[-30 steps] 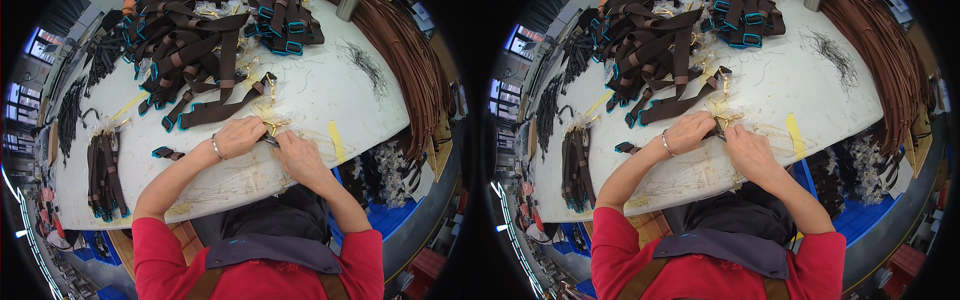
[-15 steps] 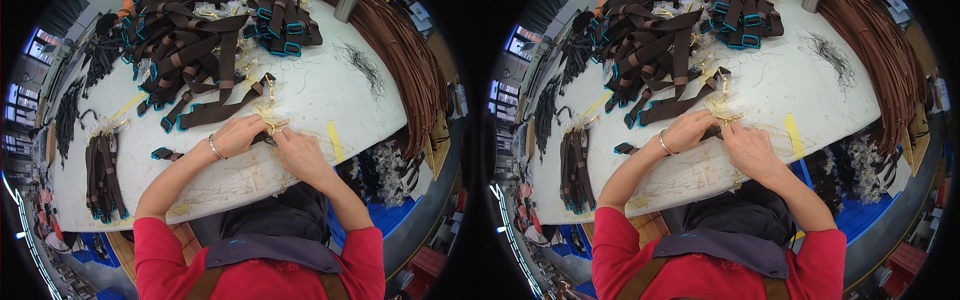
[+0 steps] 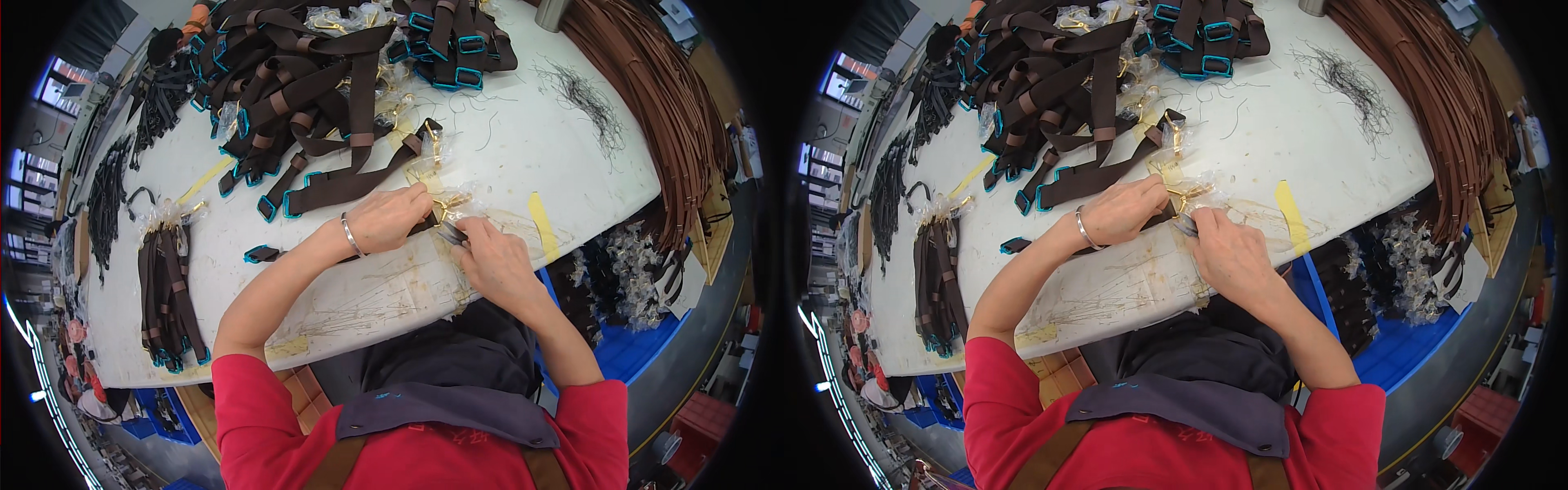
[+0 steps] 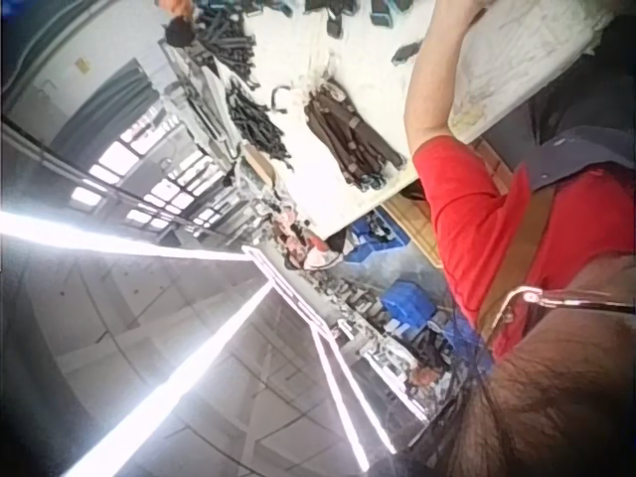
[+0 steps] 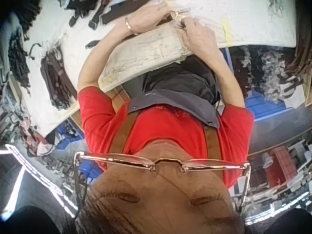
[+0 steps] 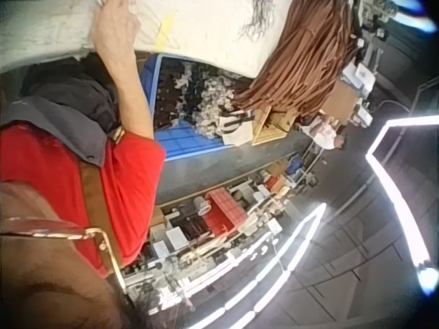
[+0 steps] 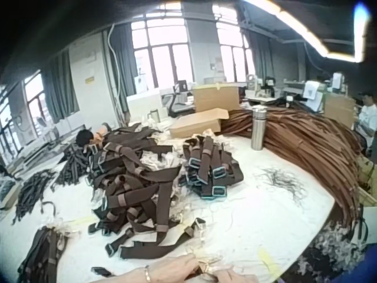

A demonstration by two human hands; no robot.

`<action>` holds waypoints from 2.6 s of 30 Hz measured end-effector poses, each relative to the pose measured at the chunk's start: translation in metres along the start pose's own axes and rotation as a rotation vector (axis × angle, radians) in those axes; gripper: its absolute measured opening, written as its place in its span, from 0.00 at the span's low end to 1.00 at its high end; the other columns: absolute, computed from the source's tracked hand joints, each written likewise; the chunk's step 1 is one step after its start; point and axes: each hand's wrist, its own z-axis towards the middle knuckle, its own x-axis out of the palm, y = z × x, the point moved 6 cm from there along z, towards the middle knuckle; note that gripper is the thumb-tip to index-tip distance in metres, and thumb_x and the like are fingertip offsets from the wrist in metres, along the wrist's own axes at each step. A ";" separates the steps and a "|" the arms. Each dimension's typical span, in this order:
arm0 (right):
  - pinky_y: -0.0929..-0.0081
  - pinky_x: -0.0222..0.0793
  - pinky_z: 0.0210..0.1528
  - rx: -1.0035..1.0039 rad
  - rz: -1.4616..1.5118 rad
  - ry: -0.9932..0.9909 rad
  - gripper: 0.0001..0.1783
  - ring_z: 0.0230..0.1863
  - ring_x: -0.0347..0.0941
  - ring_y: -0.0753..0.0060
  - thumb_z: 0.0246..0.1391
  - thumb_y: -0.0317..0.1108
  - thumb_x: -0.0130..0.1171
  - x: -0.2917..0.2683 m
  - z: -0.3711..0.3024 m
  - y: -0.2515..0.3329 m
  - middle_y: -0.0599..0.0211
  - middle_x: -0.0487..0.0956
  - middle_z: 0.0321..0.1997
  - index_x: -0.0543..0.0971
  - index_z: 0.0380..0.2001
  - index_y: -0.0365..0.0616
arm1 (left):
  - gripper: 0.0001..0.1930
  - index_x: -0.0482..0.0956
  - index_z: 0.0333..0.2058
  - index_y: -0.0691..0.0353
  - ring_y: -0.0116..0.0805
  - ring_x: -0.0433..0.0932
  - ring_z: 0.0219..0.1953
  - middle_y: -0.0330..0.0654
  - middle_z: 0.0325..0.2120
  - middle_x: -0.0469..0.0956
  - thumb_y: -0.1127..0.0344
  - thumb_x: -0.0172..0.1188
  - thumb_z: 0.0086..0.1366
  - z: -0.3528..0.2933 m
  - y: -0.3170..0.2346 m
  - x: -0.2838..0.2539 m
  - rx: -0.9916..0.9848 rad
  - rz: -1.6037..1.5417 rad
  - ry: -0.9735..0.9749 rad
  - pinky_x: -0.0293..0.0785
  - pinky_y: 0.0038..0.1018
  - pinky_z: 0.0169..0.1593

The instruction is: The person uses a small knife to cut plastic packaging from brown straps with teal buckles and gold hooks. They then fold the straps and place them on the table. The process is repeated for multiple straps throughout the video.

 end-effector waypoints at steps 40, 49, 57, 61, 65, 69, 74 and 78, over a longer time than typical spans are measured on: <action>0.66 0.69 0.19 -0.021 -0.140 -0.023 0.10 0.21 0.75 0.62 0.37 0.22 0.53 0.016 0.007 0.005 0.61 0.72 0.25 0.67 0.27 0.38 | 0.07 0.67 0.26 0.66 0.39 0.69 0.25 0.44 0.21 0.69 0.76 0.58 0.53 0.012 0.013 -0.006 -0.088 -0.320 -0.297 0.66 0.30 0.31; 0.65 0.69 0.20 0.001 -0.130 0.009 0.10 0.22 0.75 0.60 0.37 0.22 0.52 0.018 0.006 0.006 0.59 0.72 0.25 0.67 0.28 0.38 | 0.07 0.68 0.29 0.66 0.35 0.70 0.25 0.43 0.21 0.70 0.74 0.58 0.55 0.015 0.019 -0.009 -0.379 -0.495 -0.111 0.67 0.29 0.31; 0.62 0.70 0.22 0.054 -0.036 -0.016 0.07 0.22 0.74 0.55 0.45 0.26 0.52 0.010 0.002 -0.001 0.56 0.73 0.25 0.66 0.28 0.37 | 0.07 0.66 0.33 0.62 0.48 0.71 0.32 0.44 0.29 0.69 0.71 0.55 0.58 0.018 0.003 -0.006 -0.028 -0.076 0.003 0.67 0.35 0.33; 0.64 0.70 0.20 0.041 -0.084 -0.034 0.08 0.21 0.75 0.56 0.42 0.25 0.53 0.013 0.003 -0.002 0.57 0.72 0.25 0.66 0.28 0.38 | 0.05 0.64 0.31 0.61 0.49 0.70 0.31 0.45 0.27 0.67 0.73 0.52 0.58 0.018 0.001 -0.004 -0.030 -0.067 0.001 0.66 0.37 0.31; 0.66 0.70 0.19 0.029 -0.163 -0.020 0.09 0.20 0.75 0.61 0.39 0.24 0.53 0.013 0.005 0.003 0.59 0.72 0.24 0.66 0.28 0.38 | 0.07 0.63 0.31 0.61 0.47 0.71 0.31 0.44 0.28 0.68 0.74 0.53 0.56 0.016 0.001 -0.002 -0.011 -0.004 -0.031 0.66 0.36 0.30; 0.68 0.70 0.18 0.028 -0.247 0.011 0.08 0.20 0.76 0.64 0.40 0.24 0.53 0.013 0.007 0.007 0.60 0.72 0.24 0.67 0.27 0.39 | 0.10 0.63 0.32 0.61 0.46 0.72 0.31 0.43 0.28 0.69 0.76 0.54 0.52 0.016 0.003 0.003 0.025 0.067 -0.074 0.68 0.35 0.29; 0.69 0.69 0.18 0.036 -0.265 0.015 0.08 0.19 0.76 0.64 0.40 0.24 0.53 0.013 0.009 0.008 0.61 0.73 0.24 0.67 0.27 0.39 | 0.12 0.63 0.33 0.62 0.44 0.73 0.33 0.43 0.29 0.69 0.78 0.53 0.50 0.015 0.001 0.003 0.038 0.094 -0.088 0.68 0.36 0.30; 0.68 0.69 0.18 0.038 -0.250 0.024 0.08 0.20 0.76 0.63 0.40 0.24 0.52 0.014 0.009 0.006 0.60 0.73 0.24 0.67 0.27 0.39 | 0.11 0.63 0.34 0.63 0.44 0.74 0.34 0.45 0.30 0.69 0.76 0.51 0.51 0.017 -0.001 0.004 0.023 0.116 -0.053 0.69 0.38 0.31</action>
